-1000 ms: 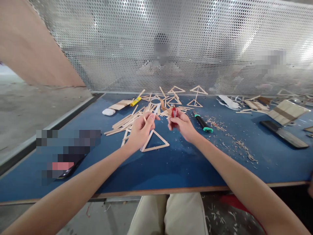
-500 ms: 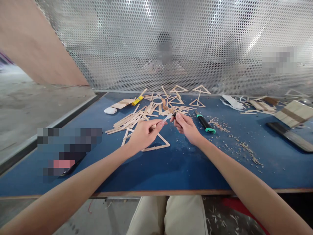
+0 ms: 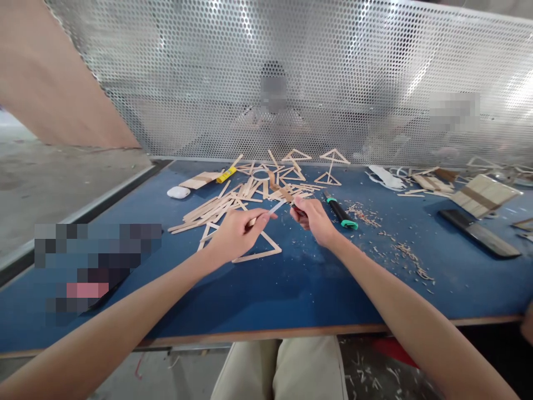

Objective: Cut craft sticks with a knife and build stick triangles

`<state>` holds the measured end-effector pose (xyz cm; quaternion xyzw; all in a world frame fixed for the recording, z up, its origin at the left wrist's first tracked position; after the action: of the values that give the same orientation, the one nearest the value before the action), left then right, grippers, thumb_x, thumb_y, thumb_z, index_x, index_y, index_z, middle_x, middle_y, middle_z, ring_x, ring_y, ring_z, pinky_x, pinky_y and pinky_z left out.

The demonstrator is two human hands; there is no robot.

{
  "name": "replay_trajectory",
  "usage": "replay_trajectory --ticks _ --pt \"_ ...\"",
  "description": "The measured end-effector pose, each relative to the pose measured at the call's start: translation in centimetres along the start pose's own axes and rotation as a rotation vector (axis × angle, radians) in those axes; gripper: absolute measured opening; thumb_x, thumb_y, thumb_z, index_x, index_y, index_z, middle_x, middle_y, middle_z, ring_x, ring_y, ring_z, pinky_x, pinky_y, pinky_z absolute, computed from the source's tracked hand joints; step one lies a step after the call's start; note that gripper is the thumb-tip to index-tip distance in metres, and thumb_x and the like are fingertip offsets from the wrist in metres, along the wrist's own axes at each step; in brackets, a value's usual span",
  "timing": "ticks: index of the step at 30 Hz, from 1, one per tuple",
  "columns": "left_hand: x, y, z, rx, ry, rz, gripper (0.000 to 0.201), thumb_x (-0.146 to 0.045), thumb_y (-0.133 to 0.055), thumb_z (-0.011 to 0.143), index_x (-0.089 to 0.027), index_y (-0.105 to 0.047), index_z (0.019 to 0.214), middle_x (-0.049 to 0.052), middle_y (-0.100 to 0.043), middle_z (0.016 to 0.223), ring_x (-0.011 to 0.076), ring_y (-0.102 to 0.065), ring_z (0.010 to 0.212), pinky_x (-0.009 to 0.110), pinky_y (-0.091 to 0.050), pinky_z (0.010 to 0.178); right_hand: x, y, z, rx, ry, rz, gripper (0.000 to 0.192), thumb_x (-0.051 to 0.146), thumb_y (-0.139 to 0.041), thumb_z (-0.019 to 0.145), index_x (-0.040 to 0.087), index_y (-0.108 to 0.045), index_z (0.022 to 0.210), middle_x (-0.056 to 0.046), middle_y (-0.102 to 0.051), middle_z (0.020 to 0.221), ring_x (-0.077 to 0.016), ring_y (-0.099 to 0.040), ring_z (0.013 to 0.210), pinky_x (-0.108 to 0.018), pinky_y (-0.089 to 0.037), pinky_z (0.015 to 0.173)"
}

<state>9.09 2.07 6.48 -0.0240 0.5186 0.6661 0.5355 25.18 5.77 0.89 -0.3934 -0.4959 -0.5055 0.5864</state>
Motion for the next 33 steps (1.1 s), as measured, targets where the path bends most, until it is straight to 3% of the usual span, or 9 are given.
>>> replay_trajectory --ticks 7,16,33 --pt "-0.2 0.1 -0.1 -0.013 -0.021 -0.024 0.038 -0.036 -0.046 0.103 -0.017 -0.078 0.097 -0.007 -0.035 0.046 0.0084 -0.03 0.041 0.026 -0.021 0.044 1.0 0.4 0.0 -0.042 0.061 -0.012 0.044 0.046 -0.051 0.089 0.017 -0.06 0.058 0.006 -0.026 0.047 -0.0083 -0.016 0.044 -0.028 -0.011 0.044" --pt "-0.6 -0.1 -0.2 0.018 -0.039 -0.01 0.039 -0.034 -0.043 0.103 -0.017 -0.077 0.096 -0.006 -0.038 0.048 0.0089 -0.03 0.041 0.027 -0.022 0.045 2.0 -0.3 -0.4 0.025 0.099 -0.011 0.038 0.039 -0.051 0.087 0.016 -0.062 0.059 0.005 -0.029 0.046 -0.008 -0.019 0.043 -0.027 -0.012 0.044" --pt "-1.3 0.4 -0.1 -0.019 -0.122 0.099 0.029 -0.031 -0.047 0.102 -0.019 -0.071 0.091 -0.002 -0.058 0.057 0.0088 -0.041 0.045 0.026 -0.03 0.049 1.1 0.1 -0.1 0.001 0.102 0.026 0.043 0.046 -0.05 0.089 0.018 -0.058 0.057 0.005 -0.024 0.047 -0.0095 -0.017 0.046 -0.028 -0.012 0.044"
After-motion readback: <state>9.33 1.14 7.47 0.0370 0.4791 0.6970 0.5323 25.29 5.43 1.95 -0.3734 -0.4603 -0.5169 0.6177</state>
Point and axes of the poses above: each hand's wrist, its own z-axis towards the middle knuckle, its own y-axis out of the back of the hand, x = y × z, the point moved 10 cm from there along z, towards the middle knuckle
